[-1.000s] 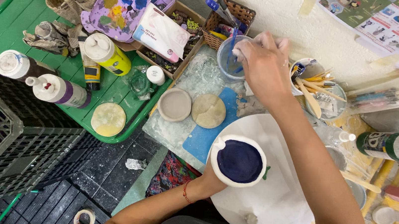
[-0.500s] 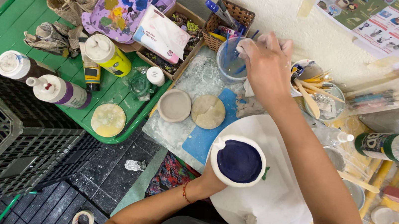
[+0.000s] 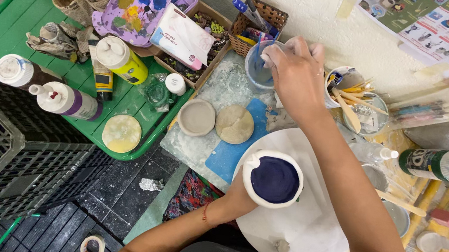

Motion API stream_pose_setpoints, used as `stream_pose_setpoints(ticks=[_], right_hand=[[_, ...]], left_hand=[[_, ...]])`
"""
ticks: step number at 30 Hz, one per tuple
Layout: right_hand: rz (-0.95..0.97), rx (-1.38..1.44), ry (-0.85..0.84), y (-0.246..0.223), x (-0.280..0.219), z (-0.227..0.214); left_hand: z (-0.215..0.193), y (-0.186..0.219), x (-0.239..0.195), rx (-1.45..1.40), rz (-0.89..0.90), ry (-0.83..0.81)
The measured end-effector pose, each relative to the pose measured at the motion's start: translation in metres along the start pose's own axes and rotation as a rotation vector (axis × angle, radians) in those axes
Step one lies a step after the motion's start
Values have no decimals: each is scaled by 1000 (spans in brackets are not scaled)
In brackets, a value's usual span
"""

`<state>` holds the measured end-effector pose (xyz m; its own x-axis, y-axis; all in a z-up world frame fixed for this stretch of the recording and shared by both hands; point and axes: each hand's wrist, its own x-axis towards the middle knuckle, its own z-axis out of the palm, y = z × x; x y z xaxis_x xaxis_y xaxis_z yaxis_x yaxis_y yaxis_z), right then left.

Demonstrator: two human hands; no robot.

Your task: The person applies glaze to a small clay figure using a paintbrush, dipping the brush into a container of dark blue liquid and then painting the interior and details of the figure.

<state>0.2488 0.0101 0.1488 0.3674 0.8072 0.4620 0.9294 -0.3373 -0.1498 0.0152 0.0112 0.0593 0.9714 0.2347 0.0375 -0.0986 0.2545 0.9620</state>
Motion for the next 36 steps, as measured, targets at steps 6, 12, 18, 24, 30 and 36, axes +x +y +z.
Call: stream_pose_setpoints(ticks=[6, 12, 18, 24, 30, 36], right_hand=[[-4, -13, 7, -1, 1, -2], [33, -118, 23, -11, 16, -16], [76, 77, -27, -15, 21, -17], [89, -12, -24, -10, 17, -17], [83, 17, -20, -9, 14, -15], [65, 36, -28, -13, 9, -15]], left_hand=[[-42, -15, -31, 425, 81, 14], [-98, -38, -43, 308, -156, 341], [-112, -41, -26, 354, -35, 396], [-122, -40, -28, 681, 109, 386], [-122, -41, -38, 675, -36, 466], [-131, -56, -48, 850, 51, 365]])
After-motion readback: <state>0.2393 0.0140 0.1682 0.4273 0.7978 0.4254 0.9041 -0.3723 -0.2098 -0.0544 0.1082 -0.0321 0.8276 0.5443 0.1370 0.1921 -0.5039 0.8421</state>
